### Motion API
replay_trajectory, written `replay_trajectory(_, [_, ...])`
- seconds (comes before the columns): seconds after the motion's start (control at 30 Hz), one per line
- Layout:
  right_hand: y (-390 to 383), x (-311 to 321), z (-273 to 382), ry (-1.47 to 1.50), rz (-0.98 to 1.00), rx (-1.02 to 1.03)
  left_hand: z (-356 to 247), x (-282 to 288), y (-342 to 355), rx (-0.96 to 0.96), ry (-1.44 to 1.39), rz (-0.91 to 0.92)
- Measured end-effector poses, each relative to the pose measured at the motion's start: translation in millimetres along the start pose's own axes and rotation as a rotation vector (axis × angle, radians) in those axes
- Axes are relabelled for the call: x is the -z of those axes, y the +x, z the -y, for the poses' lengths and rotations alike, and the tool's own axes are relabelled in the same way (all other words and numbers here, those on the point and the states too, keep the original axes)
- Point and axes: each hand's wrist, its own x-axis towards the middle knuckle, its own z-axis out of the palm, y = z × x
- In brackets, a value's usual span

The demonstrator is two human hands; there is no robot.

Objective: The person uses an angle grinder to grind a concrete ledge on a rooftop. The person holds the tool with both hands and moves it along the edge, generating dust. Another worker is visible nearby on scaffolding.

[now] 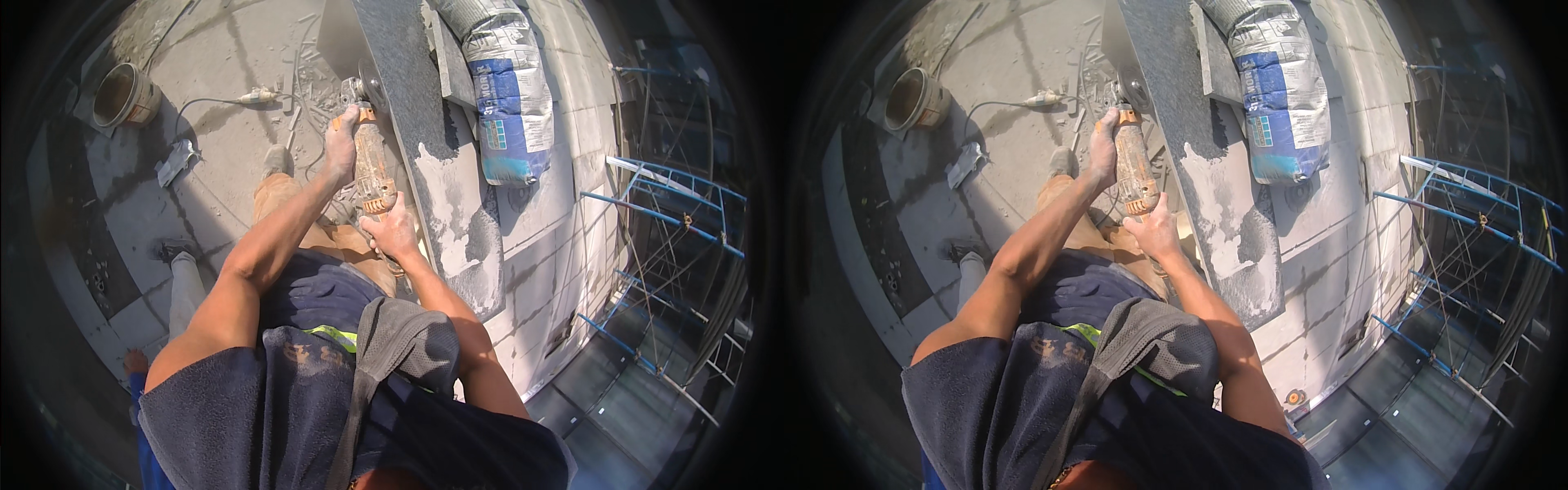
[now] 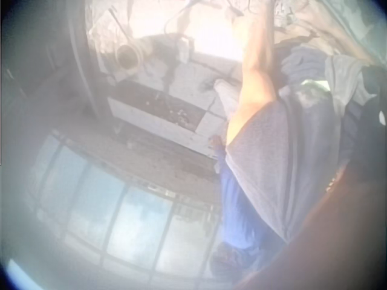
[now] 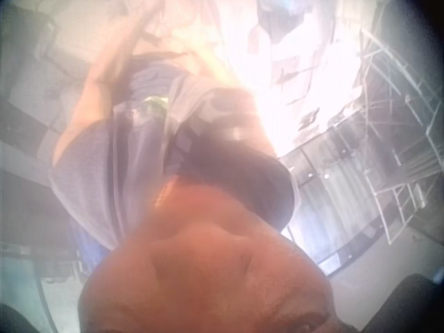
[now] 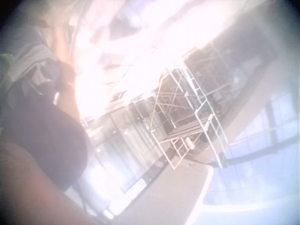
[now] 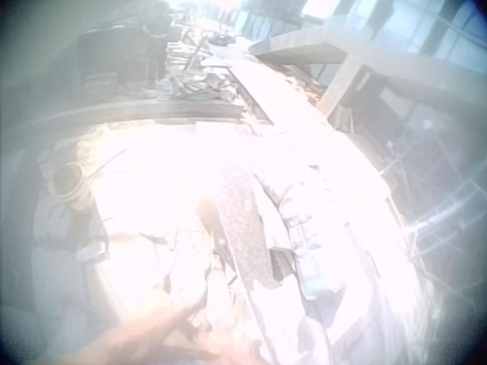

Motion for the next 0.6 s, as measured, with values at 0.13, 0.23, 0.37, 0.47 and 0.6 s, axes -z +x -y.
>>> replay_trajectory(0.13, [24.9, -2.4, 15.6, -0.008, -0.017, 0.03, -14.2, 3.7, 26.7, -0.024, -0.011, 0.026])
replay_trajectory(0.23, [39.0, -1.1, 25.5, 0.003, -0.012, 0.058, -21.7, 2.7, 41.4, -0.01, -0.016, 0.006])
replay_trajectory(0.37, [41.4, 0.1, 26.9, -0.024, -0.015, 0.018, -24.8, -3.2, 40.6, 0.003, -0.026, -0.023])
replay_trajectory(0.47, [30.6, -3.4, 18.9, -0.059, -0.037, 0.018, -17.9, 1.9, 29.7, -0.005, -0.029, 0.006])
replay_trajectory(0.6, [8.9, -6.2, -2.2, -0.045, -0.053, -0.002, -4.2, 4.6, 7.3, 0.033, -0.01, 0.028])
